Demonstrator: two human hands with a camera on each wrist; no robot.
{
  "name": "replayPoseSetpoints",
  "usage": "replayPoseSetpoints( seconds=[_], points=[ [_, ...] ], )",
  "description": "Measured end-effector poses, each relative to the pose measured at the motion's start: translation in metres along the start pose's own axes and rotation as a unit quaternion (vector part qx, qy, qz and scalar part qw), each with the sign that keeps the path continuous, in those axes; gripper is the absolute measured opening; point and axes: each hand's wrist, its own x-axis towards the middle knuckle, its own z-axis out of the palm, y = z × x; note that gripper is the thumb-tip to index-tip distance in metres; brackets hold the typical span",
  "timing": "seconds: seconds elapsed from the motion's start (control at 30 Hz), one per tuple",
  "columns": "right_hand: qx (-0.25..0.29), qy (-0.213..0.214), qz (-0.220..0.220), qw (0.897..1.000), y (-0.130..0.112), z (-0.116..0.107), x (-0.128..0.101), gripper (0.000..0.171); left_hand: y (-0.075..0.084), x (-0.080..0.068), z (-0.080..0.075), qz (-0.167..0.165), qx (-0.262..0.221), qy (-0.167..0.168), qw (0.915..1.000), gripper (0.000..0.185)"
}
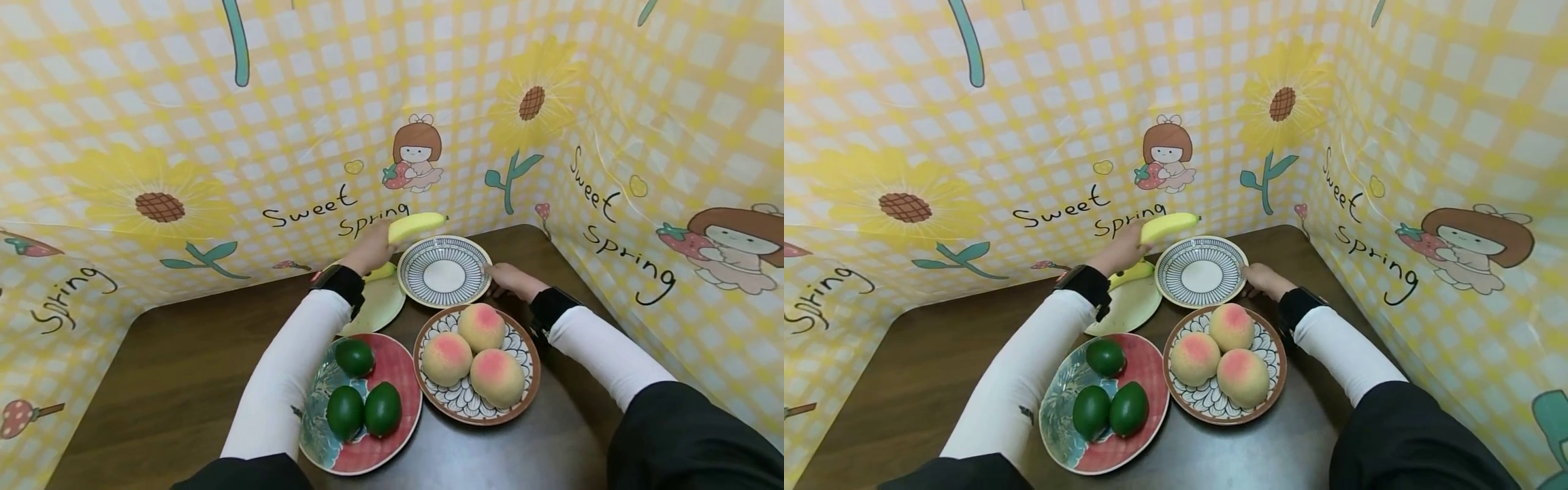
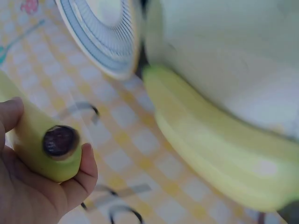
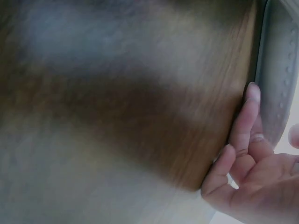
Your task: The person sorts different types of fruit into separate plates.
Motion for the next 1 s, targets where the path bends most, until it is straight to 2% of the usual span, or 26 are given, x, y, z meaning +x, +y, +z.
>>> replayPoseSetpoints(
  seconds=[0.17, 0.37, 0.5, 0.6, 0.87, 0.97, 1.0],
  points=[
    [-0.010, 0.002, 0.010, 1.000, 0.003, -0.007, -0.001, 0.048, 0.031, 0.018, 0.023, 0.009, 0.001, -0.030, 0.9995, 0.053],
    [-0.016, 0.002, -0.009, 1.000, 0.007, -0.005, 0.000, 0.036, 0.055, 0.026, 0.060, 0.003, -0.007, -0.098, 0.9951, 0.045],
    [-0.006, -0.004, -0.015, 1.000, 0.010, -0.002, 0.001, 0.036, 0.058, 0.030, 0.086, -0.006, -0.002, -0.147, 0.9890, 0.042],
    [-0.005, -0.005, -0.015, 1.000, 0.010, 0.002, 0.002, 0.035, 0.056, 0.032, 0.098, -0.020, 0.000, -0.176, 0.9842, 0.044],
    [-0.017, 0.004, -0.021, 1.000, 0.010, 0.002, 0.006, 0.032, 0.049, 0.044, 0.110, -0.044, 0.029, -0.204, 0.9777, 0.053],
    [-0.018, 0.005, -0.016, 1.000, 0.012, 0.002, 0.007, 0.032, 0.042, 0.052, 0.119, -0.046, 0.018, -0.217, 0.9750, 0.058],
    [-0.017, 0.006, -0.014, 1.000, 0.012, 0.003, 0.007, 0.033, 0.042, 0.050, 0.120, -0.042, 0.021, -0.212, 0.9762, 0.061]
  ],
)
